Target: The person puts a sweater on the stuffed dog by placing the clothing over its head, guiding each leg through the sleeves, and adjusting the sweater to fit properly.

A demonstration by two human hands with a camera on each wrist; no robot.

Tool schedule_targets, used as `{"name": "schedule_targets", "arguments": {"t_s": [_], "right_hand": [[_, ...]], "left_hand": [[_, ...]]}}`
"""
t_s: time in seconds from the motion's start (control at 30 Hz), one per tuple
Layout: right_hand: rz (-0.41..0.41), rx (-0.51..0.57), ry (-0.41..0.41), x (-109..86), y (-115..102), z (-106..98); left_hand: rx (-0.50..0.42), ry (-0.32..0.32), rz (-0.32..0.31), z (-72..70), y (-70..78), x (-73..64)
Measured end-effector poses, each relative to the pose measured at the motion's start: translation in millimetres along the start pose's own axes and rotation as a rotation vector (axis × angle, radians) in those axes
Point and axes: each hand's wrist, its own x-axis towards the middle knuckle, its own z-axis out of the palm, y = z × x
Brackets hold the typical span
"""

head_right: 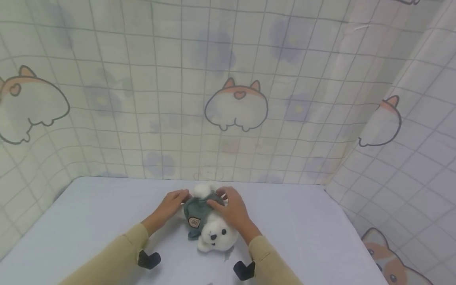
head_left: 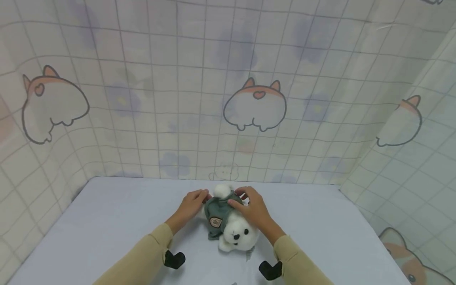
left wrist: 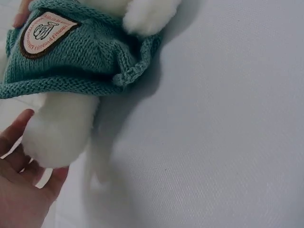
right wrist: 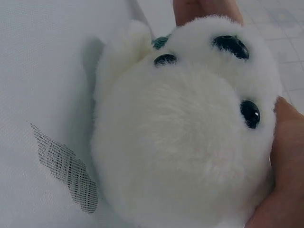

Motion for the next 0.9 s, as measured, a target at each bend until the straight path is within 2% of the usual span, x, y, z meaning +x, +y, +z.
{"name": "schedule_targets", "arguments": {"t_s": [0.13, 0.23, 0.3, 0.4, 0.5, 0.57, 0.63, 0.7, 0.8, 0.9], "right_hand": [[-0.012, -0.02, -0.017, 3.6, -5.4, -1.3], [-0.025, -0.021, -0.026, 7.1, -10.0, -0.9], [-0.032, -0.019, -0.021, 8.6, -12.8, -0.2], [-0.03, -0.016, -0.003, 9.5, -16.7, 1.0], [-0.013, -0.005, 0.026, 9.0, -20.1, 0.4], [0.016, 0.021, 0.036, 9.0, -22.8, -1.0], [0.073, 0.062, 0.027, 10.7, -25.1, -3.0], [0.132, 0.104, 0.009, 13.2, -27.7, -4.8], [0.23, 0.187, -0.021, 17.9, -31.1, -6.4], [0.293, 0.283, 0.003, 20.7, -34.3, -6.4]], "left_hand": [[0.029, -0.025, 0.145, -3.0, 6.8, 1.1], [0.071, -0.078, 0.255, -6.3, 16.8, 2.2], [0.101, -0.115, 0.305, -8.1, 23.7, 2.8], [0.145, -0.137, 0.351, -9.9, 33.3, 2.9], [0.155, -0.122, 0.366, -9.5, 41.0, 3.0], [0.147, -0.128, 0.344, -8.4, 45.7, 2.8], [0.119, -0.166, 0.309, -7.2, 48.9, 3.8], [0.076, -0.232, 0.246, -6.6, 51.7, 4.8], [-0.047, -0.347, 0.124, -7.1, 53.4, 8.5], [-0.169, -0.438, 0.037, -8.4, 53.2, 12.4]]}}
